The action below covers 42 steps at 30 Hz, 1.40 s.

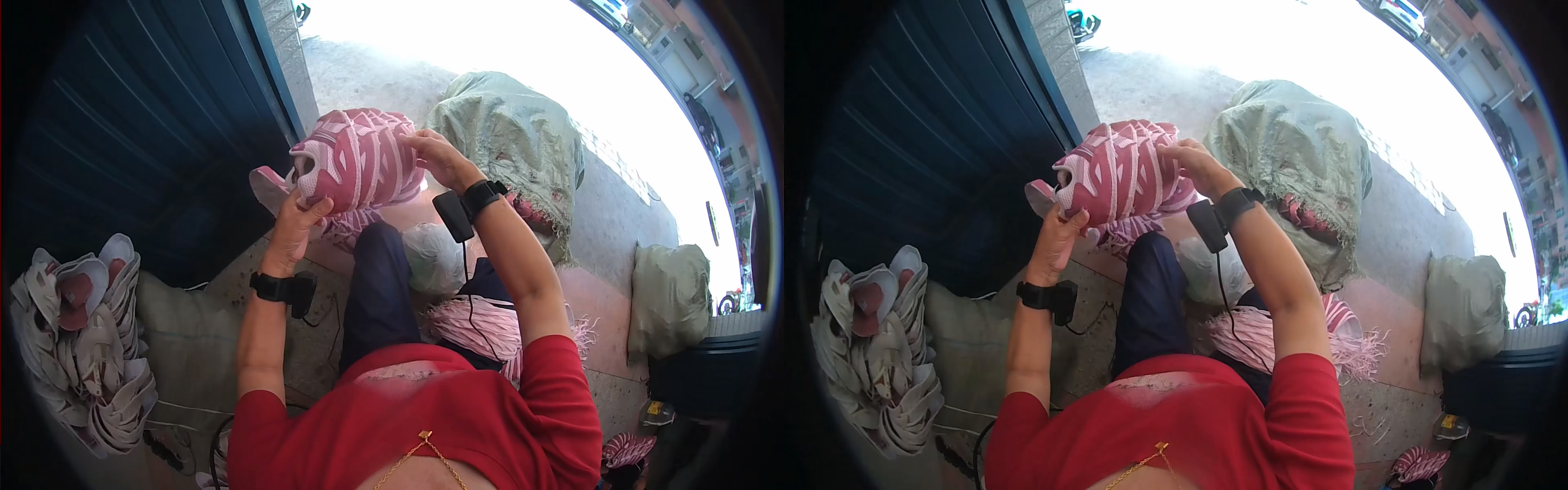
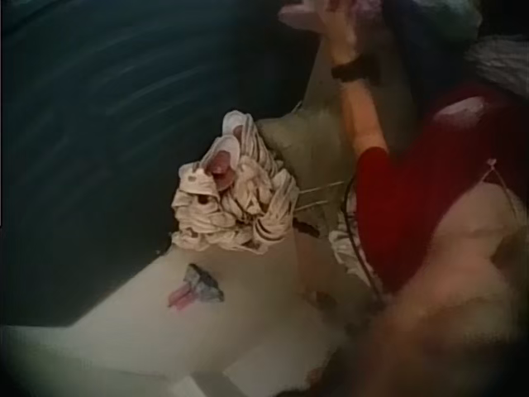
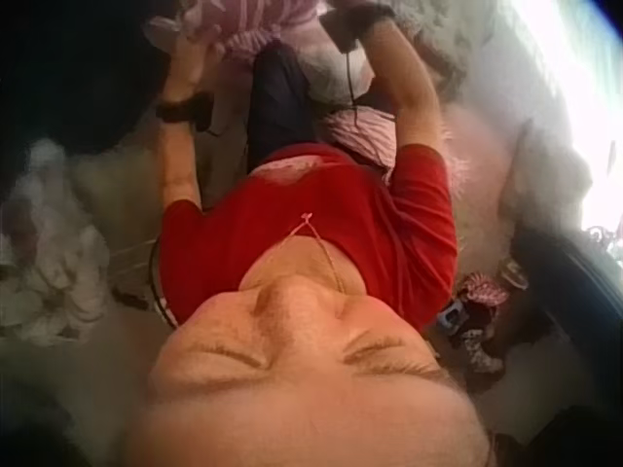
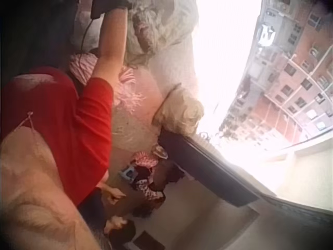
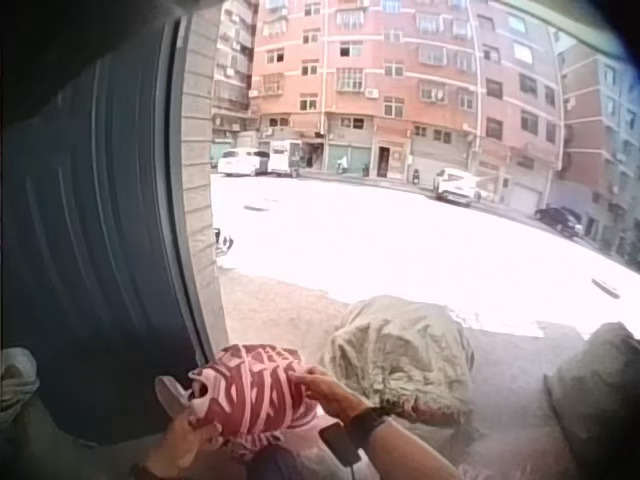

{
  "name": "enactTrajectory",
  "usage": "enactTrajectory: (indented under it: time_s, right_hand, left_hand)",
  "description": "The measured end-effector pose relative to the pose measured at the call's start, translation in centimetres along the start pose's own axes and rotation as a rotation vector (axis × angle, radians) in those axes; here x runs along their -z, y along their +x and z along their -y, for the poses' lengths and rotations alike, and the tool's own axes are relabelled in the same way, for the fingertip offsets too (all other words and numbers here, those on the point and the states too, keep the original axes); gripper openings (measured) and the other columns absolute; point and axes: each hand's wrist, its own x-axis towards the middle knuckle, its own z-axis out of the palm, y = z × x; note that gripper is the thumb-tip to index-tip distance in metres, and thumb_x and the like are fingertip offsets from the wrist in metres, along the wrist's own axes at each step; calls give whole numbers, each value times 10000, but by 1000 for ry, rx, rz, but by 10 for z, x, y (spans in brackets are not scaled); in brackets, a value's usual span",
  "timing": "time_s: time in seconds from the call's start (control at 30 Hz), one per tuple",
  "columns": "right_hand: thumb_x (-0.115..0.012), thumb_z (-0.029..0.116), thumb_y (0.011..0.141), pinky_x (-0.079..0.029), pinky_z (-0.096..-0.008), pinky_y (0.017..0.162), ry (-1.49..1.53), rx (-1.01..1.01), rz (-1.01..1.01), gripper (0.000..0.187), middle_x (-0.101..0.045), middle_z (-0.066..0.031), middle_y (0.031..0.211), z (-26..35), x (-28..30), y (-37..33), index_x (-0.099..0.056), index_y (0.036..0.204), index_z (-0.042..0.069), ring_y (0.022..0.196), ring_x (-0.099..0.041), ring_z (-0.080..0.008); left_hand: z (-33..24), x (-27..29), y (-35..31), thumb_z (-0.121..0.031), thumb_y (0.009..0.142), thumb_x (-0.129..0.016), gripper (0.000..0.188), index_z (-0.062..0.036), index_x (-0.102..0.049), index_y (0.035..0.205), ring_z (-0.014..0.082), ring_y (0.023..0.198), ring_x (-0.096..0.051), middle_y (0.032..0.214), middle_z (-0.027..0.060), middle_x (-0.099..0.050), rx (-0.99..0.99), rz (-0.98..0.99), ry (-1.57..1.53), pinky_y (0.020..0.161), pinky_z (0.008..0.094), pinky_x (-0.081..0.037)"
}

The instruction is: The person sits on the ground and threads pink shoelaces through the eyelets of a pink sneaker. They pull the laces tight and arrange them across the shoe's tongue, repeating the threading process for multiple eyelets.

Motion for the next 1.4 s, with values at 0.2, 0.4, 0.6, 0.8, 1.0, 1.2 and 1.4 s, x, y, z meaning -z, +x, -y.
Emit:
enactTrajectory:
  time_s: [0.2,0.4,0.6,0.8,1.0,1.2,1.4]
  right_hand:
    - [-633,249,852,-433,-257,717,176,-110,-107,227,-628,-15,882,-29,-12,8,-628,986,67,747,-551,-111]
    - [-627,287,855,-435,-269,778,292,23,20,315,-655,-31,952,-32,2,10,-597,1061,51,830,-583,-121]
    - [-514,303,917,-428,-298,843,571,205,-189,281,-651,-39,1008,-121,31,-88,-586,1061,73,908,-586,-149]
    - [-456,342,936,-415,-366,897,778,-368,-618,300,-621,-51,1043,-257,52,-191,-583,1063,102,989,-566,-211]
    - [-405,334,957,-414,-372,867,682,-510,-515,297,-590,-66,1098,-255,57,-204,-529,1126,123,982,-551,-207]
    - [-538,349,897,-470,-385,796,-354,-29,-462,489,-603,-194,1056,-224,73,-213,-451,1224,-5,960,-588,-312]
    - [-539,285,878,-444,-486,856,-769,-89,-398,472,-557,-324,1074,-221,59,-212,-412,1189,-46,990,-549,-469]
  left_hand:
    - [23,-2,19,-229,790,-752,413,-92,-561,1130,57,765,-564,953,-36,-617,183,-46,-97,616,206,-421]
    - [33,-5,13,-281,786,-756,485,-70,-540,1165,67,787,-573,958,-11,-617,85,-16,-30,670,221,-451]
    - [44,-52,-28,-338,757,-770,597,10,-545,1186,178,951,-603,1003,70,-642,0,178,506,816,281,-478]
    - [112,-119,-43,-381,709,-769,534,-18,-609,1066,285,967,-621,1023,153,-636,-30,581,949,834,356,-481]
    - [131,-162,-34,-485,712,-710,509,-112,-605,1043,330,906,-623,1016,117,-628,-53,818,1339,784,432,-479]
    - [203,-169,-83,-354,745,-657,397,-205,-580,1105,295,743,-601,935,78,-598,-386,700,1598,620,440,-401]
    - [210,-172,-76,-245,783,-585,304,-210,-587,1085,268,743,-579,912,74,-594,-389,840,1699,643,420,-369]
